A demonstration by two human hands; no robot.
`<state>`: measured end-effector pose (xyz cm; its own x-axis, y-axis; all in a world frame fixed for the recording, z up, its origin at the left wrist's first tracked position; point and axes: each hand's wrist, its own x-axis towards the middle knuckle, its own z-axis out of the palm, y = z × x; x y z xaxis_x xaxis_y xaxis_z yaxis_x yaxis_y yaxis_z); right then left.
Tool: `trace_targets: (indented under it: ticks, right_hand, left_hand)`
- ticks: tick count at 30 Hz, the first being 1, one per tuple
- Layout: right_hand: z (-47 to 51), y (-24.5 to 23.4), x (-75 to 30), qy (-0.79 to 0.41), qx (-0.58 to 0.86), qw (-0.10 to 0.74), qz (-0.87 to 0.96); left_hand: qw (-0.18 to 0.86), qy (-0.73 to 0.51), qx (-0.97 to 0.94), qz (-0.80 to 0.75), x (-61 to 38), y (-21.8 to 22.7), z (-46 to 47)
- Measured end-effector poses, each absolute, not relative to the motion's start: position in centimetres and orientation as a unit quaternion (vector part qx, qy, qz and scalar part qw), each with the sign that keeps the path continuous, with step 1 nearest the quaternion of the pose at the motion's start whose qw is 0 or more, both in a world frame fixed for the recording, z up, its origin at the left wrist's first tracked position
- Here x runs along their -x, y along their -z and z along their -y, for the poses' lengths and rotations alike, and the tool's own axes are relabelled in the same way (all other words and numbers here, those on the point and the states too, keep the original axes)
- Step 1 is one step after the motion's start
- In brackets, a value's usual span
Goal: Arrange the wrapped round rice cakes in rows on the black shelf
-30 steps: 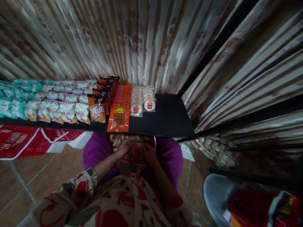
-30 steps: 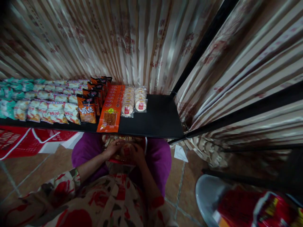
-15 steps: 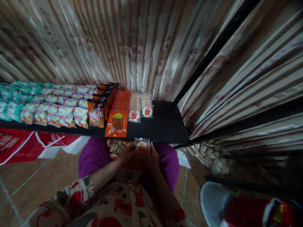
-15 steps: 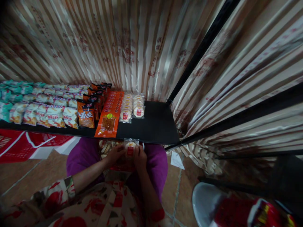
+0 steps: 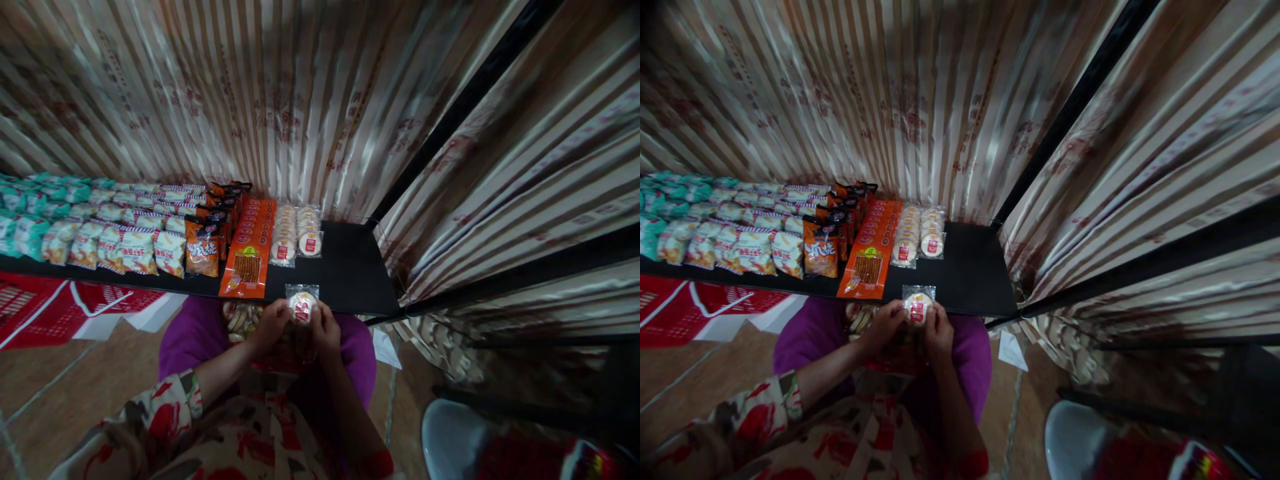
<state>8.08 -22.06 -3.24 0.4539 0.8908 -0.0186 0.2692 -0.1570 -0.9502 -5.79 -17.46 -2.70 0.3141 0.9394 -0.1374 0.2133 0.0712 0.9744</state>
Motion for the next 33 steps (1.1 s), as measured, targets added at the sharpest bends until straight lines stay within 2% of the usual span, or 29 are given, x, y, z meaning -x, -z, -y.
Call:
trace_targets:
  ticks: [11, 18, 26, 33]
  right_hand:
    - [20.2, 1.4, -9.9, -0.250, 0.745, 0.424, 0.451]
    - [19.4, 0.7, -10.1, -0.277, 0.737, 0.437, 0.435]
    - [18.2, 1.1, -11.2, -0.290, 0.717, 0.459, 0.437]
    - [16.5, 1.8, -12.3, -0.251, 0.742, 0.440, 0.440]
  left_hand:
    - [0.618, -0.378, -0.504, -0.471, 3.9, 2.2, 15.7]
    - [0.614, -0.374, -0.491, -0.492, 3.1, 2.1, 14.6]
    - [0.460, -0.351, -0.574, -0.580, 2.5, 1.2, 13.5]
    - [0.426, -0.332, -0.601, -0.589, 1.1, 0.9, 12.4]
